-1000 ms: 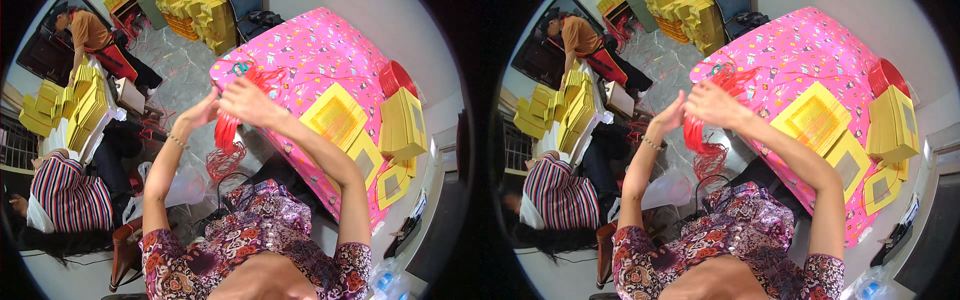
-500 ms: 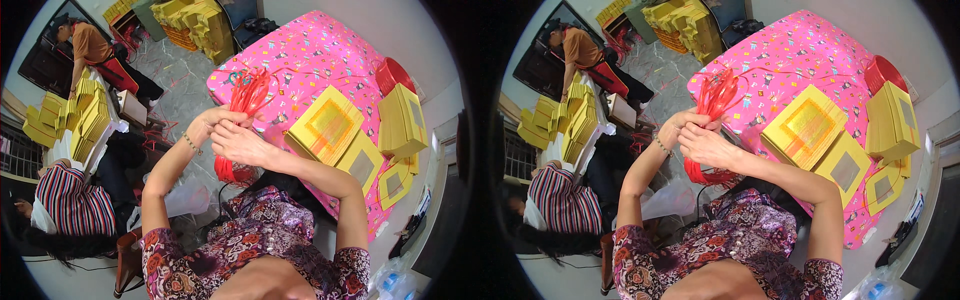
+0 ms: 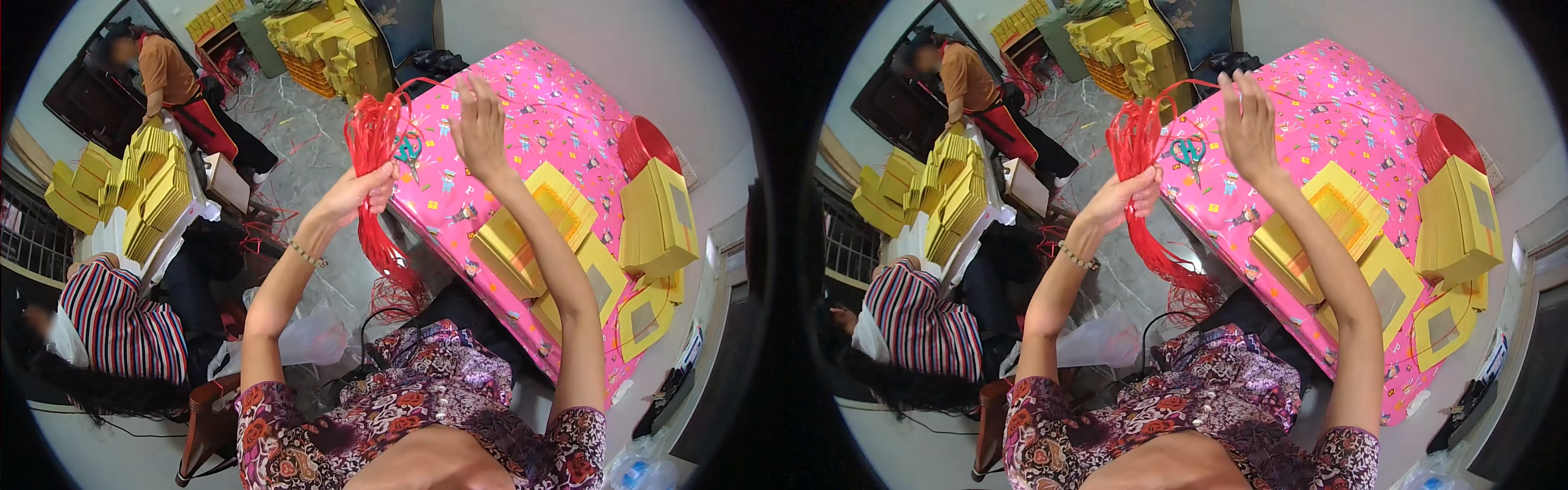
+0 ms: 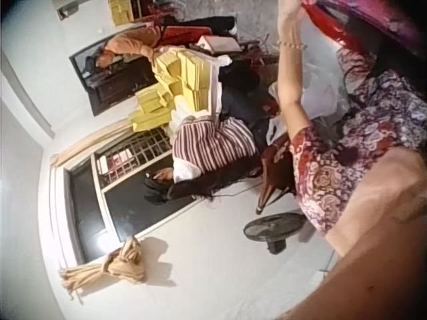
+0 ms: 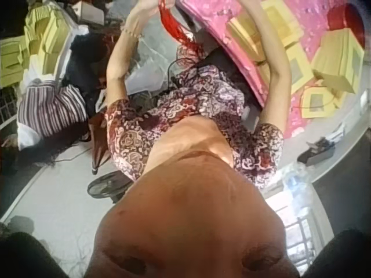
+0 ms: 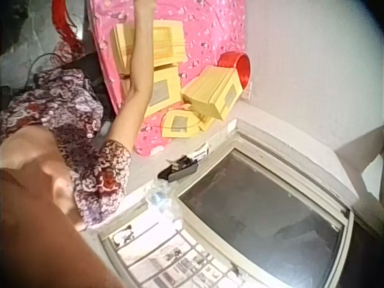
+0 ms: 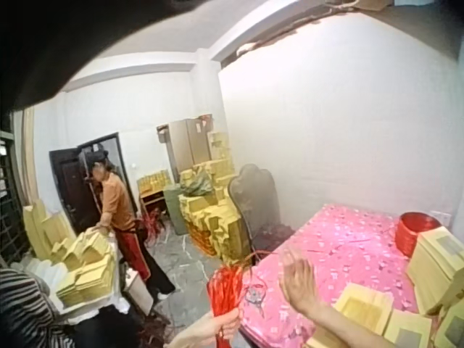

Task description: Trimming bundles of red plastic ties with scissors and organizing yellow paper product boxes.

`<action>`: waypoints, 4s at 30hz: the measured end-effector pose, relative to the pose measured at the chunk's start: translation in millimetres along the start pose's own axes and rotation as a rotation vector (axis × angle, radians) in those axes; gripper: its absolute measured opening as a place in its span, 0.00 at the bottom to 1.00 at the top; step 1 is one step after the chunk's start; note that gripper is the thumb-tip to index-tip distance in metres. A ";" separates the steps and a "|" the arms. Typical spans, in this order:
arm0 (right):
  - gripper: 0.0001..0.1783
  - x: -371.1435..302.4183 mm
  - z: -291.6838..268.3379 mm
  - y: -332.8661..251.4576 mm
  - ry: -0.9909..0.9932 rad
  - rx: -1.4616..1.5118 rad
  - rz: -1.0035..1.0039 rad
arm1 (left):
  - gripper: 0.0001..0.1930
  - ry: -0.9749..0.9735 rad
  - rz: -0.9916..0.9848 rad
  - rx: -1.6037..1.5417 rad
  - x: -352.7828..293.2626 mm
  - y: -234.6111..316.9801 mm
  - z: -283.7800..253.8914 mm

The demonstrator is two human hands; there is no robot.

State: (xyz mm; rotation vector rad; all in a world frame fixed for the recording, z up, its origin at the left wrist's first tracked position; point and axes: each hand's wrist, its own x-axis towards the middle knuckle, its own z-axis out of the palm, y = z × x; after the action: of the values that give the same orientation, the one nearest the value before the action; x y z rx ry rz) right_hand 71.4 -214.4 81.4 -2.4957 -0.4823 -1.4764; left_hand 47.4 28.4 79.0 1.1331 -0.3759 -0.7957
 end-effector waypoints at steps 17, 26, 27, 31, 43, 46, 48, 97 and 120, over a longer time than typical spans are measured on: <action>0.18 -15.3 30.4 -71.5 -0.379 0.835 0.399 | 0.11 0.381 0.376 0.306 31.7 -38.4 21.3; 0.24 -20.9 10.3 -91.3 -0.276 1.021 0.513 | 0.13 0.757 0.719 0.375 46.1 -41.7 26.6; 0.29 -26.9 12.1 -88.9 -0.278 1.030 0.475 | 0.13 0.663 0.707 0.250 38.9 -21.7 31.3; 0.33 -45.3 6.6 -106.9 -0.524 0.951 0.302 | 0.15 0.214 0.807 -0.198 1.9 50.4 35.8; 0.14 -162.3 56.7 -151.5 -1.021 1.329 0.568 | 0.10 -0.249 0.892 -0.146 -95.1 195.8 54.7; 0.13 -169.3 61.7 -126.0 -0.868 1.191 0.560 | 0.09 0.039 0.850 0.139 -104.6 183.9 26.8; 0.11 -159.4 62.9 -113.2 -0.896 0.889 0.531 | 0.10 0.801 0.740 0.641 -107.2 151.6 0.7; 0.05 -6.9 -10.4 -173.4 -0.321 0.501 -0.454 | 0.40 0.250 -0.196 -0.266 -11.5 -111.4 -157.7; 0.05 -122.4 -46.9 -226.8 -0.576 0.582 -0.340 | 0.11 -0.069 -0.129 0.144 103.3 76.1 26.1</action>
State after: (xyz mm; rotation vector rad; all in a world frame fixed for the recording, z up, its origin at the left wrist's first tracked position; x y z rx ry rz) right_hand -106.7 -41.3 -1.8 -2.3665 -1.2715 -0.5209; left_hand 128.6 -49.1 146.3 1.2765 -0.4268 -0.9343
